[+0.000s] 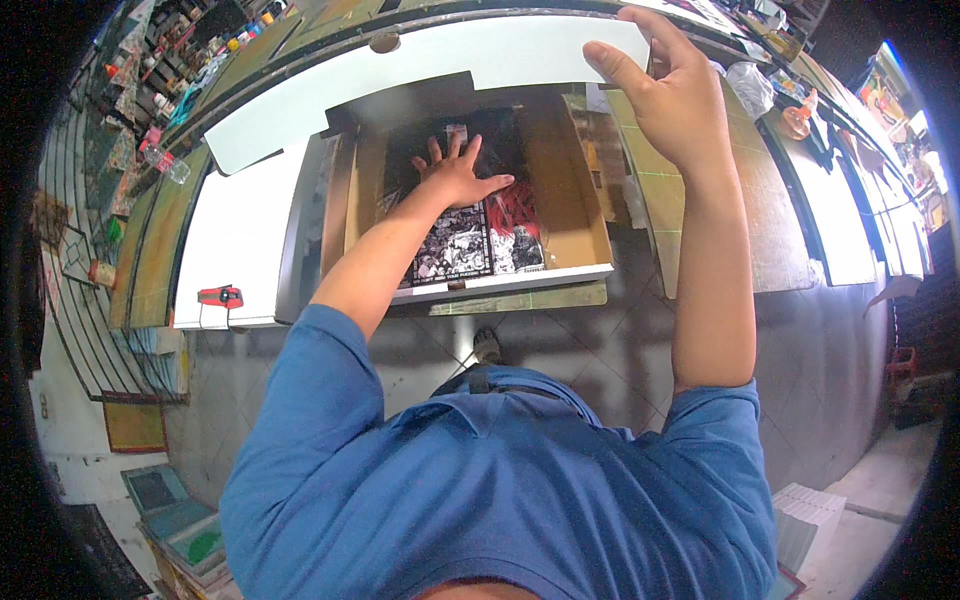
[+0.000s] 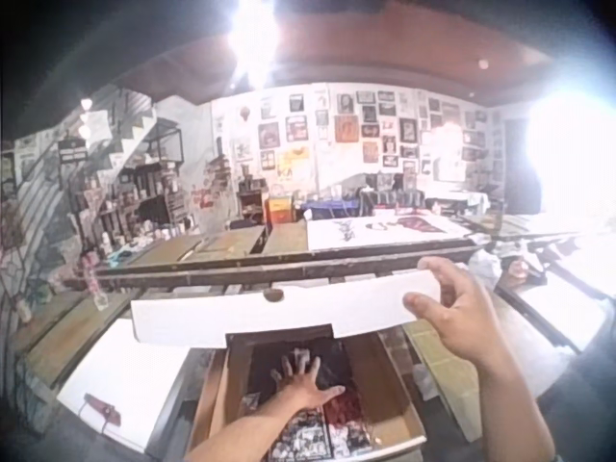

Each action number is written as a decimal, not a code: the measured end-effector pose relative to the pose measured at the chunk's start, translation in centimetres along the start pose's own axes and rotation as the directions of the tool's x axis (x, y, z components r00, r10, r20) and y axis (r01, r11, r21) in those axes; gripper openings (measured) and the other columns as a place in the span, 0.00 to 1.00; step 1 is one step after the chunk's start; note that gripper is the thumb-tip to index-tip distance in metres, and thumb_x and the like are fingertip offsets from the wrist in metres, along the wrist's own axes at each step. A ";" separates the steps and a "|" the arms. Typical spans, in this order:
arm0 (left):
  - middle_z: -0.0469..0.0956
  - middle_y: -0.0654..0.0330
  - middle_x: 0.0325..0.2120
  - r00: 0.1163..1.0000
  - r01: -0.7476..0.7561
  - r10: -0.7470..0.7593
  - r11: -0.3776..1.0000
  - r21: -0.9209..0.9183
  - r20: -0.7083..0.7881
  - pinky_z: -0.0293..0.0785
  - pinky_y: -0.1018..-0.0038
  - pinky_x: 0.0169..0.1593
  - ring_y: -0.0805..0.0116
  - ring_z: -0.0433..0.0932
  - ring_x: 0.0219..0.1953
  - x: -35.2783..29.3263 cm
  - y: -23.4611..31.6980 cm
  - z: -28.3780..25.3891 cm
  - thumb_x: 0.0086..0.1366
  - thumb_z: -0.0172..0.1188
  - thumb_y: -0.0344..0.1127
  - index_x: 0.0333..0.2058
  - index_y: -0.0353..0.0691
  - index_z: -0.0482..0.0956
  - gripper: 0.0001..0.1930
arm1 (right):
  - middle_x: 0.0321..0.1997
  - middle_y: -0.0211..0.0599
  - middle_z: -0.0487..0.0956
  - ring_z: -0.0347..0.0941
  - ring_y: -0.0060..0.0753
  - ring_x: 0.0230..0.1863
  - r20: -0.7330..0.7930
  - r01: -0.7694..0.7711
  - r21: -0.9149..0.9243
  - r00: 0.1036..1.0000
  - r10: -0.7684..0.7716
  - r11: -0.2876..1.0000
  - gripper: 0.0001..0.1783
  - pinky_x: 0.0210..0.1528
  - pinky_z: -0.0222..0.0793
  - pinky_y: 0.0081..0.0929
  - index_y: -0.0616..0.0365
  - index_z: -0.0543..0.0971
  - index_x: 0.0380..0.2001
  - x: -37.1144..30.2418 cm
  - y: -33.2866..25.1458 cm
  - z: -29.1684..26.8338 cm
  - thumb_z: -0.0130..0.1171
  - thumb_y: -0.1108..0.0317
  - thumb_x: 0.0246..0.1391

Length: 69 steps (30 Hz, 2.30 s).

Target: The person folds a black t-shirt with a red graphic, places it into a clear plastic bag, and then puts the bagged shirt into a white cardboard box. The person also handles a small card and places it inside the box before closing the lid.

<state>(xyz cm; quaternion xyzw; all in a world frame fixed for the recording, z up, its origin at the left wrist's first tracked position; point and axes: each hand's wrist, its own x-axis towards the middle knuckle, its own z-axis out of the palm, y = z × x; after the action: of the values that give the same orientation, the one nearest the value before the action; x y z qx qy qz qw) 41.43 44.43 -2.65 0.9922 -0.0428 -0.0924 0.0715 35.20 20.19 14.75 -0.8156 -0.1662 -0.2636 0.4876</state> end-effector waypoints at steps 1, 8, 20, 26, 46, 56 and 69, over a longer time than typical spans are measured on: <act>0.31 0.54 0.69 1.000 -0.001 0.001 1.000 -0.002 0.003 0.32 0.34 0.62 0.38 0.29 0.68 0.1 0.0 -0.1 0.47 0.47 0.79 0.67 0.55 0.42 0.55 | 0.40 0.34 0.80 0.74 0.21 0.43 0.010 -0.004 -0.048 1.000 0.005 0.999 0.26 0.46 0.69 0.18 0.60 0.72 0.53 0.1 0.0 -0.3 0.65 0.62 0.52; 0.33 0.58 0.69 1.000 0.026 -0.026 1.000 0.005 -0.008 0.31 0.37 0.64 0.41 0.32 0.69 0.9 -0.5 -0.6 0.47 0.47 0.79 0.67 0.55 0.43 0.55 | 0.35 0.30 0.79 0.72 0.17 0.36 -0.008 0.057 0.008 0.998 -0.057 0.998 0.24 0.40 0.67 0.15 0.60 0.74 0.50 0.0 0.1 0.8 0.65 0.62 0.52; 0.33 0.58 0.69 0.999 0.020 -0.022 0.997 -0.072 -0.025 0.29 0.35 0.63 0.44 0.29 0.69 4.4 -1.3 -0.6 0.47 0.48 0.78 0.67 0.56 0.43 0.54 | 0.37 0.39 0.81 0.76 0.24 0.39 -0.022 0.003 -0.062 1.000 -0.005 0.998 0.28 0.42 0.70 0.22 0.62 0.76 0.46 0.0 0.3 0.6 0.66 0.53 0.48; 0.34 0.58 0.69 0.994 -0.051 0.032 0.980 -0.194 -0.100 0.30 0.34 0.62 0.47 0.32 0.69 6.2 -3.4 0.2 0.49 0.44 0.78 0.67 0.53 0.45 0.53 | 0.32 0.35 0.81 0.75 0.20 0.35 -0.035 0.054 0.041 0.998 -0.052 0.998 0.27 0.40 0.70 0.20 0.62 0.77 0.45 0.0 1.1 1.0 0.67 0.53 0.47; 0.66 0.47 0.55 0.230 -0.195 -0.174 0.956 -0.220 -0.958 0.67 0.61 0.55 0.57 0.70 0.54 -23.3 -8.8 -6.0 0.52 0.67 0.28 0.59 0.36 0.62 0.35 | 0.38 0.34 0.80 0.73 0.22 0.37 -0.094 -0.074 -0.003 0.993 0.073 0.997 0.23 0.41 0.69 0.20 0.60 0.78 0.43 -9.3 3.3 2.7 0.70 0.60 0.45; 0.70 0.54 0.51 0.653 -0.266 -0.412 0.661 -0.702 -0.635 0.69 0.69 0.53 0.66 0.70 0.51 -22.2 -9.6 -0.8 0.45 0.72 0.25 0.59 0.39 0.61 0.42 | 0.53 0.51 0.75 0.72 0.37 0.53 -0.130 -0.037 0.054 0.991 0.044 0.998 0.21 0.53 0.69 0.29 0.66 0.74 0.45 -15.5 6.7 5.1 0.66 0.76 0.45; 0.70 0.58 0.54 0.656 -0.196 -0.448 0.677 -0.710 -0.608 0.68 0.68 0.54 0.66 0.69 0.54 -22.5 -10.3 2.2 0.48 0.71 0.29 0.58 0.45 0.65 0.37 | 0.55 0.53 0.73 0.70 0.42 0.56 -0.146 -0.011 0.113 0.989 0.028 0.994 0.21 0.57 0.67 0.35 0.65 0.73 0.45 -17.8 8.8 6.6 0.66 0.75 0.47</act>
<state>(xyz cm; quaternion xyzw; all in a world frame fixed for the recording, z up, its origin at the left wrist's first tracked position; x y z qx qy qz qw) 19.66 56.45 -2.36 0.8262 0.1067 0.3062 0.4607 27.22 21.62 -4.52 -0.7669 -0.1362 -0.3088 0.5458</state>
